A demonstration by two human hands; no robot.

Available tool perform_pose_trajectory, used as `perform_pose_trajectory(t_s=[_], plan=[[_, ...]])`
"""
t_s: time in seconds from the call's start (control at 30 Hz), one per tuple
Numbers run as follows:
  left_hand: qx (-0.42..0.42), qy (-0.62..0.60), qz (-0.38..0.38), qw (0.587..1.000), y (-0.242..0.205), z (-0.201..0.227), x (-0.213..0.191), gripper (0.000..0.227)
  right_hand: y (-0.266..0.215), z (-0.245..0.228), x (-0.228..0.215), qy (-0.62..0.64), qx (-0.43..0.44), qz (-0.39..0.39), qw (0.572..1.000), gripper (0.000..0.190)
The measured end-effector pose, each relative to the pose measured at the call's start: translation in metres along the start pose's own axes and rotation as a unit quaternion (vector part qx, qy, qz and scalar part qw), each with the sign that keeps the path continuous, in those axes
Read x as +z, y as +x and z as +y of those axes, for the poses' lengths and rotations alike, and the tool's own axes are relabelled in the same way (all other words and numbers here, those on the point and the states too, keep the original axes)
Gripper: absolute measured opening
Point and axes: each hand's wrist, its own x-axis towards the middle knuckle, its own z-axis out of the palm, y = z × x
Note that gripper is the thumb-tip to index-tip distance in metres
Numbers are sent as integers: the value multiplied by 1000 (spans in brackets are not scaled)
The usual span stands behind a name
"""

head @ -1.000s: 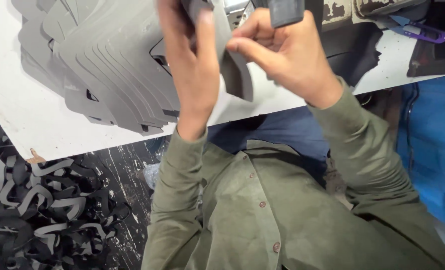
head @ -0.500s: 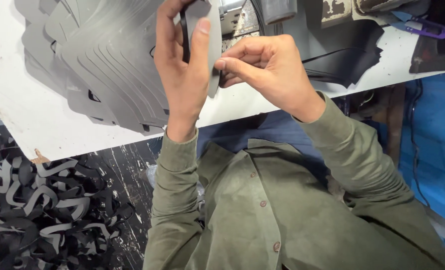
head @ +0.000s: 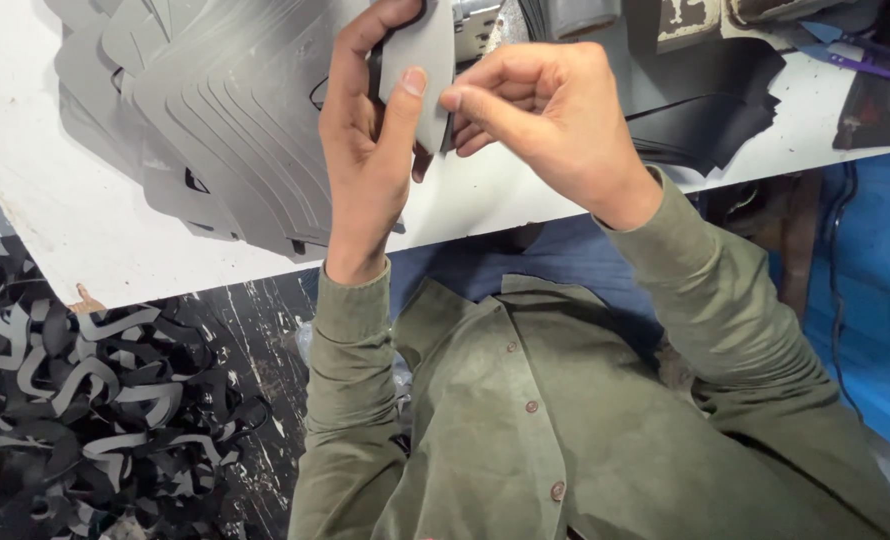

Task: The person assembles and aligns synthetic leather shoe upper components using an assembly machine.

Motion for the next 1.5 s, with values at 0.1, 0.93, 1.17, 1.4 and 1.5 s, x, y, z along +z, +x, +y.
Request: perform_pose_trajectory(t_s=[0.1, 0.93, 1.17, 1.4, 1.5], plan=[[10, -22, 5, 1000, 5, -11, 0, 25, 5, 3, -3, -7, -15, 6, 1000, 12], [1, -18, 116, 993, 60, -50, -12, 21, -50, 53, -152, -660, -117, 126, 731, 35], [162, 708, 178, 664, -1, -43, -72, 51, -54, 40, -156, -428, -146, 185, 872, 16], [108, 631, 169, 749, -23, -44, -88, 34, -46, 41, -147, -615, -134, 117, 768, 31], [93, 601, 184, 772, -31, -40, -95, 28, -51, 53, -156, -589, -110, 118, 792, 27]])
